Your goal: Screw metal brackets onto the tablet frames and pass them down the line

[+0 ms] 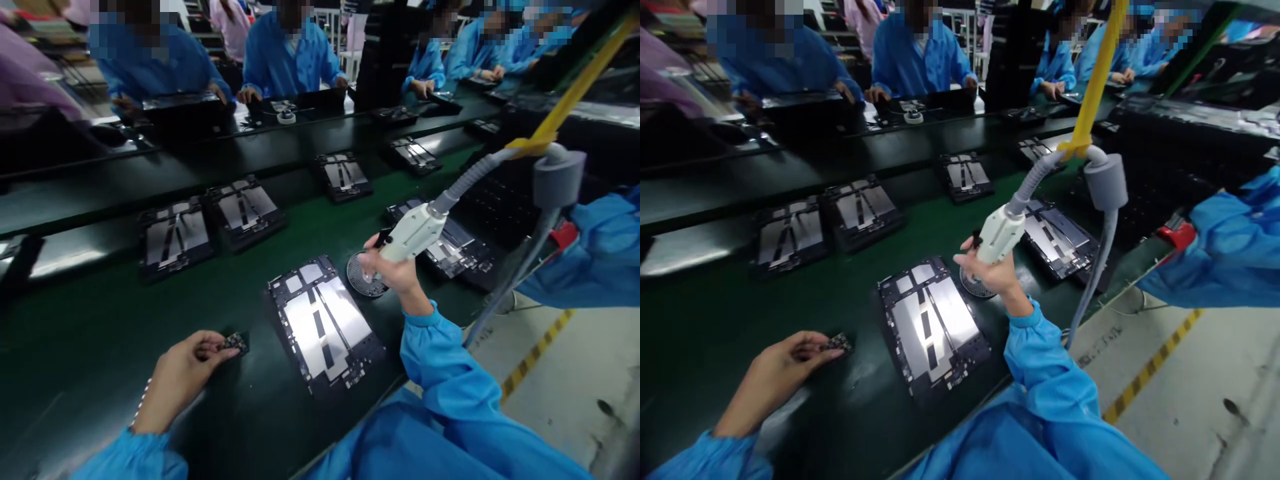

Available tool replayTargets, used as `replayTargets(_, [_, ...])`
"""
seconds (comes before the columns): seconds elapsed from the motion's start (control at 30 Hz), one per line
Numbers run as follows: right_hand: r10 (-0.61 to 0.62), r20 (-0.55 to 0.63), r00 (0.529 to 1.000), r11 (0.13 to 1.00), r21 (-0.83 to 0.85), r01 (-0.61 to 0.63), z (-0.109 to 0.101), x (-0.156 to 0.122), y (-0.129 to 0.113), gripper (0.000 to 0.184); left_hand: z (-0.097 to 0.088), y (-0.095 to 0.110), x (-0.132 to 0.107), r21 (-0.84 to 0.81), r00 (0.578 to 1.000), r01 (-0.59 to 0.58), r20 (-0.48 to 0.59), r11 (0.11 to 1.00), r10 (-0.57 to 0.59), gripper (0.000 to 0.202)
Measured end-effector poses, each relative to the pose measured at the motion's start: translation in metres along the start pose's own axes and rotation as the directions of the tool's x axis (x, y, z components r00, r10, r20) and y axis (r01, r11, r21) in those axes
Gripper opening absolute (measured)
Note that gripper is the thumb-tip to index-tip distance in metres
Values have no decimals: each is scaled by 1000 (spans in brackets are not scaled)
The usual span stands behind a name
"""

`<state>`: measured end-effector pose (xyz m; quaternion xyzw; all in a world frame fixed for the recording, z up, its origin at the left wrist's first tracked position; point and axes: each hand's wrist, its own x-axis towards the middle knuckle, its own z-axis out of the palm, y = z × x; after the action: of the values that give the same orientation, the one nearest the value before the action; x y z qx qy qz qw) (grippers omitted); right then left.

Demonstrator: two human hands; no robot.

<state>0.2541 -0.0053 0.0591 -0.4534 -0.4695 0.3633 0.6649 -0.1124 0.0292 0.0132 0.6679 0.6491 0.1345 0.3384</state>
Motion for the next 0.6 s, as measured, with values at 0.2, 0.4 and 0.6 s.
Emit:
replayTargets(0.2, [41, -146, 988, 998, -31, -46, -21, 6, 33, 33, -1, 2, -4, -80, 995, 95, 50, 992, -91, 43])
replayTargets(0.4, [103, -126, 987, 993, -45, -110, -16, 9, 47, 34, 16, -3, -22, 416, 926, -231, -182, 880, 330, 31])
replayTargets(0.6, [105, -115, 988, 994, -26, -108, -15, 9, 53, 27, 18, 1, -39, 442, 871, -319, -214, 839, 443, 29])
